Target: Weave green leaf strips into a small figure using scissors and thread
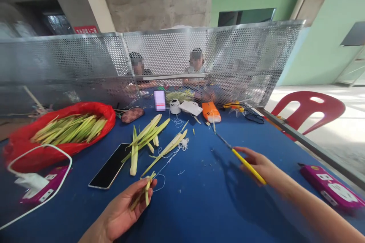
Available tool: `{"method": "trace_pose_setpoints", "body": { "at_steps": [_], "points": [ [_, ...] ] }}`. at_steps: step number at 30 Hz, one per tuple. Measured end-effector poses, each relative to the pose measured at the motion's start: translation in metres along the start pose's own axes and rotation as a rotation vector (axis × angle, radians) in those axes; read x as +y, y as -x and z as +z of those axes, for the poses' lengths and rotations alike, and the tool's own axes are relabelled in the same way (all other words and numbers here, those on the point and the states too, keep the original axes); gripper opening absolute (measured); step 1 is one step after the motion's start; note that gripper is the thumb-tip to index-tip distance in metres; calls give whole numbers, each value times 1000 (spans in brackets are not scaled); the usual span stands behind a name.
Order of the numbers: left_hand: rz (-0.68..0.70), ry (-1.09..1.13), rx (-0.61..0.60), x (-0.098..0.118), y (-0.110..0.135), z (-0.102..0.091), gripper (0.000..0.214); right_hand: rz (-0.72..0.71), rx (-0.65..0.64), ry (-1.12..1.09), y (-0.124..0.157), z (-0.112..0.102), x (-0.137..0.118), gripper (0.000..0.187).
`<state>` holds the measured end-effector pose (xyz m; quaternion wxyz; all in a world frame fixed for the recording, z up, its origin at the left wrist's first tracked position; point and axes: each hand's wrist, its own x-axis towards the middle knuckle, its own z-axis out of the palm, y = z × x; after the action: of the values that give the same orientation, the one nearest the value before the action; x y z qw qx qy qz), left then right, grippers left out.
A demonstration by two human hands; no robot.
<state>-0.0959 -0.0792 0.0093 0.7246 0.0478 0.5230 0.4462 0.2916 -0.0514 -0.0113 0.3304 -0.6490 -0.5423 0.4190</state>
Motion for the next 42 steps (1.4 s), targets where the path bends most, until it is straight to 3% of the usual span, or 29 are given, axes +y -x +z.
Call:
{"method": "trace_pose_setpoints", "body": {
  "at_steps": [3, 6, 9, 15, 21, 24, 27, 30, 32, 35, 37, 39, 42],
  "points": [
    [9, 11, -32, 0, -1, 2, 10, 251, -403, -272, 28, 39, -34, 66],
    [18, 48, -71, 2, -2, 4, 7, 328, -709, -373, 39, 72, -64, 46],
    [11, 80, -103, 3, -4, 5, 7, 349, -837, -436, 35, 92, -76, 40],
    [-13, 85, -100, 3, -4, 5, 7, 343, -902, -379, 17, 110, -77, 45],
    [-15, 58, -79, -1, -3, 4, 4, 233, -838, -337, 15, 126, -87, 45],
    [-4, 45, -60, 1, 0, 3, 5, 140, -726, -257, 14, 122, -85, 45],
    [37, 43, -60, 10, 7, 5, 5, -66, -544, 19, 8, 101, -77, 40],
    [92, 54, -81, 26, 12, 18, 6, -337, -319, 526, 0, 66, -62, 25],
    [105, 68, -131, 37, 13, 33, 6, -389, -251, 772, -6, 42, -52, 32],
    [135, 123, -211, 51, 6, 63, 7, -354, -236, 945, -18, 23, -48, 42],
    [169, 130, -264, 56, -3, 81, 6, -331, -221, 1012, -29, 28, -58, 33],
    [194, 131, -292, 56, -14, 92, 6, -366, -151, 982, -44, 49, -74, 19],
    [204, 105, -294, 51, -32, 96, 7, -378, -72, 809, -71, 97, -96, 31]
  ]
}}
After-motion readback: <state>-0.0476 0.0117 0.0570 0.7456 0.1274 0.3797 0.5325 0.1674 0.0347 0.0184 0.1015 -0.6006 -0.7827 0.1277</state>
